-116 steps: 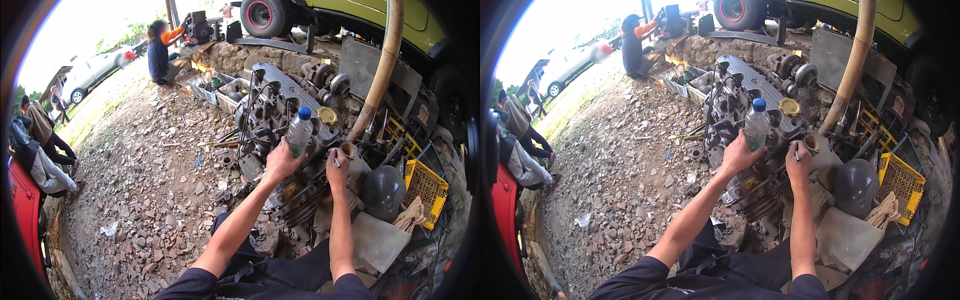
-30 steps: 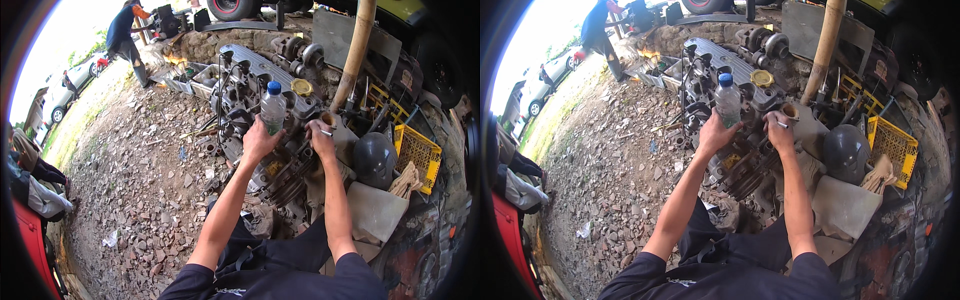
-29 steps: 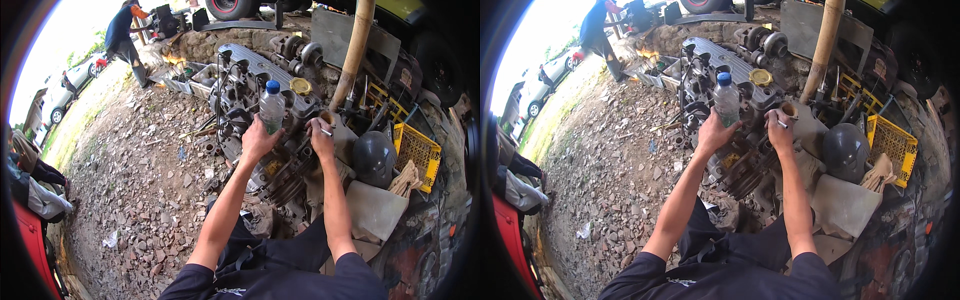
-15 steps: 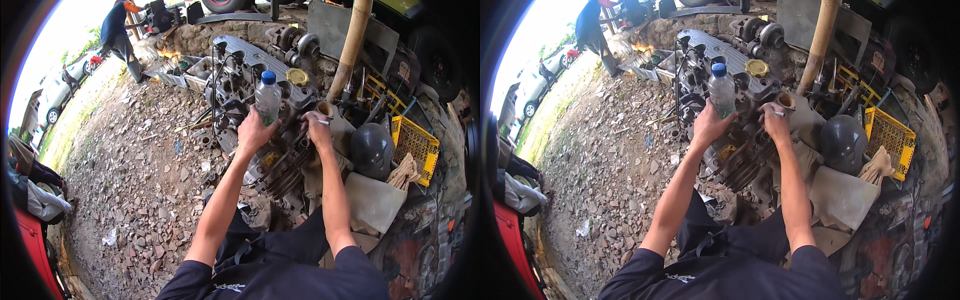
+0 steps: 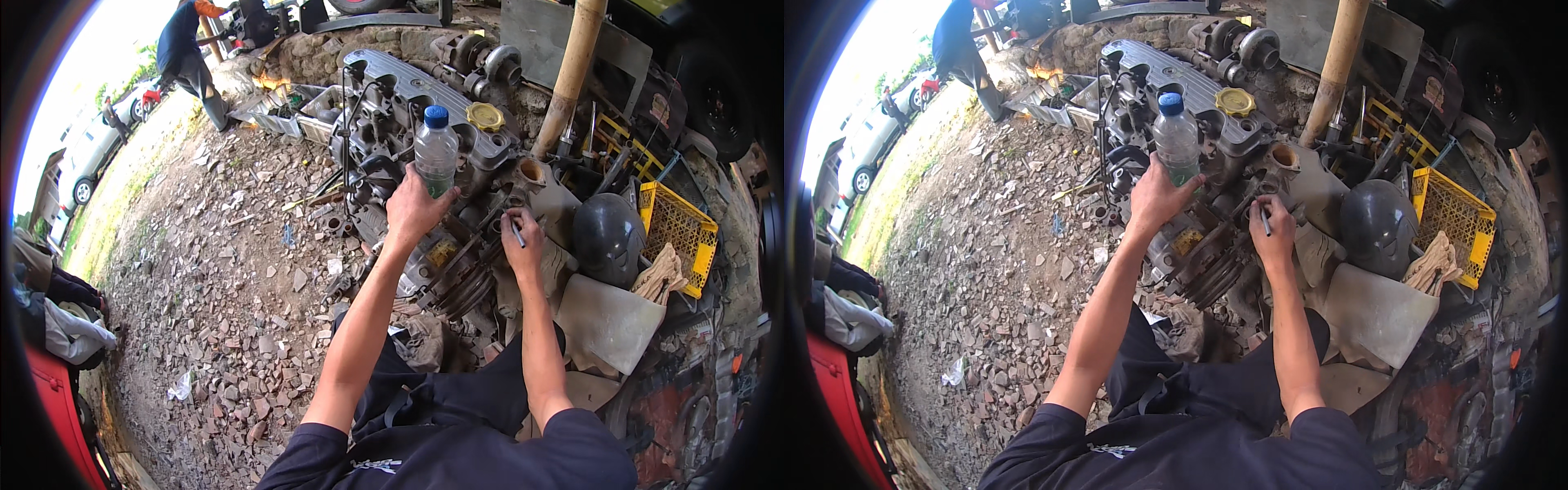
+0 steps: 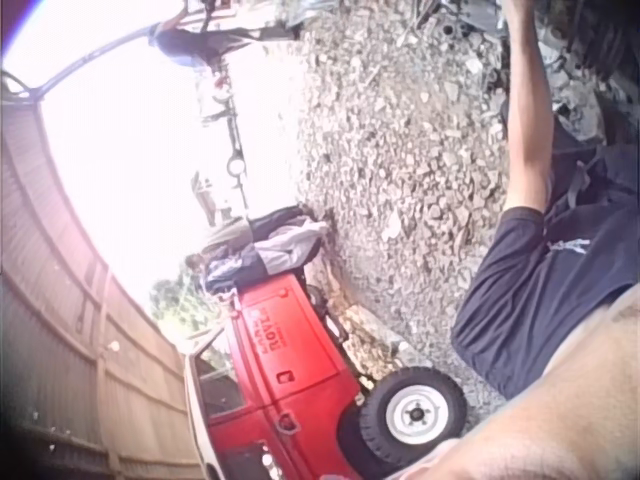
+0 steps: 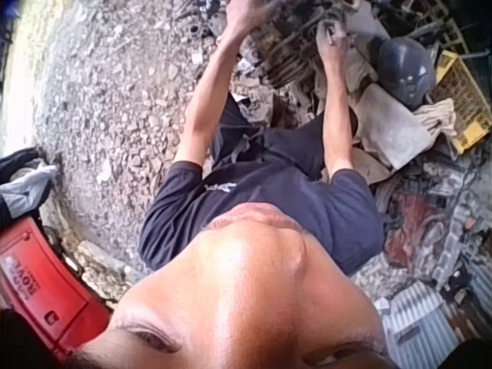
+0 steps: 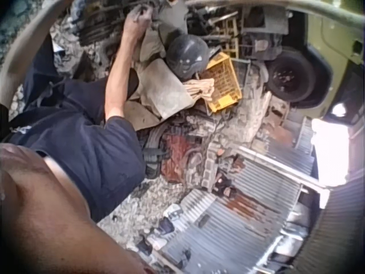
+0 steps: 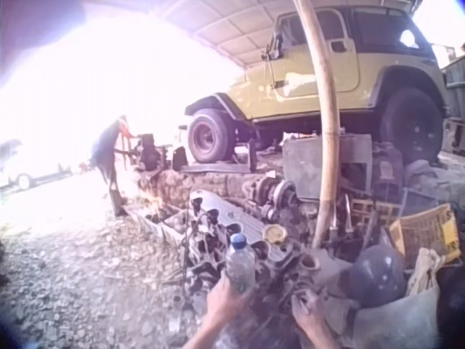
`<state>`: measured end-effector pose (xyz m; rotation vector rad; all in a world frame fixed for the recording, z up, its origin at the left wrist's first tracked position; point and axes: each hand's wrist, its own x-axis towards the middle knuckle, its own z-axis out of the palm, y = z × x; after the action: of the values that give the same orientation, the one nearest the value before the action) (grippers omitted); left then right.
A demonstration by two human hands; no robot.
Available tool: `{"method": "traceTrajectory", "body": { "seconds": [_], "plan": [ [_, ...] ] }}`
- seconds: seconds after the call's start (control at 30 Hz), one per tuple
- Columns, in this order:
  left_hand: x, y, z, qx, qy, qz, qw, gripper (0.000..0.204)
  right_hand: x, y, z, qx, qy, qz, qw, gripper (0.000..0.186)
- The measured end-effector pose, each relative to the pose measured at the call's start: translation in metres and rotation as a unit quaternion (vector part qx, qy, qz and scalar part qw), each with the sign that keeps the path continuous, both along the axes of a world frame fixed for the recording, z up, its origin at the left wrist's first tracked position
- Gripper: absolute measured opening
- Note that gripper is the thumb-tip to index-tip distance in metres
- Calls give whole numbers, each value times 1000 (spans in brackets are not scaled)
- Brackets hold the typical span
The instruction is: The person pours liquid from a plastic bottle onto an engine block and uses a metal tool to clean the surfaces and cylinder head bolt holes.
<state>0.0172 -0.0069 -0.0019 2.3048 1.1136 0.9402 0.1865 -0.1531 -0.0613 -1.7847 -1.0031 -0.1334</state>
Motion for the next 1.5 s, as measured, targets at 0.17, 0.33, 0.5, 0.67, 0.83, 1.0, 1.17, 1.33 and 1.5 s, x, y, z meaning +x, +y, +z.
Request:
{"method": "traceTrajectory", "body": {
  "seconds": [0.17, 0.33, 0.5, 0.67, 0.83, 1.0, 1.17, 1.33, 1.5],
  "plan": [
    [3, 3, -1, -10, 0, -10, 1000, 87, -4, -10, -7, 61, 4, 18, 998, 21],
    [2, 4, -2, -9, -7, -9, 1000, 84, -15, -7, 10, 3, 40, 95, 995, 22],
    [4, 2, 1, -16, 1, -7, 1000, 83, 6, 19, -7, 25, -101, 21, 994, 20],
    [1, 4, -3, -4, -4, -1, 1000, 84, 5, 30, -3, -16, -22, 79, 997, 16],
    [7, 0, -1, -12, 2, -12, 1000, 86, 22, 34, -26, 52, -118, 23, 991, 17],
    [-4, 4, -2, -12, 3, -5, 1000, 86, 19, 33, 17, -12, -96, 10, 995, 18],
    [4, 2, -2, -6, -1, -10, 1000, 87, 30, 39, 0, -90, -159, 23, 983, 25],
    [2, 2, -1, -8, 8, -2, 1000, 91, 15, 49, 30, -203, -115, -6, 972, 29],
    [1, 0, 5, -30, 23, -4, 999, 94, 42, 44, 20, -138, -81, 119, 980, 24]
  ]
}}
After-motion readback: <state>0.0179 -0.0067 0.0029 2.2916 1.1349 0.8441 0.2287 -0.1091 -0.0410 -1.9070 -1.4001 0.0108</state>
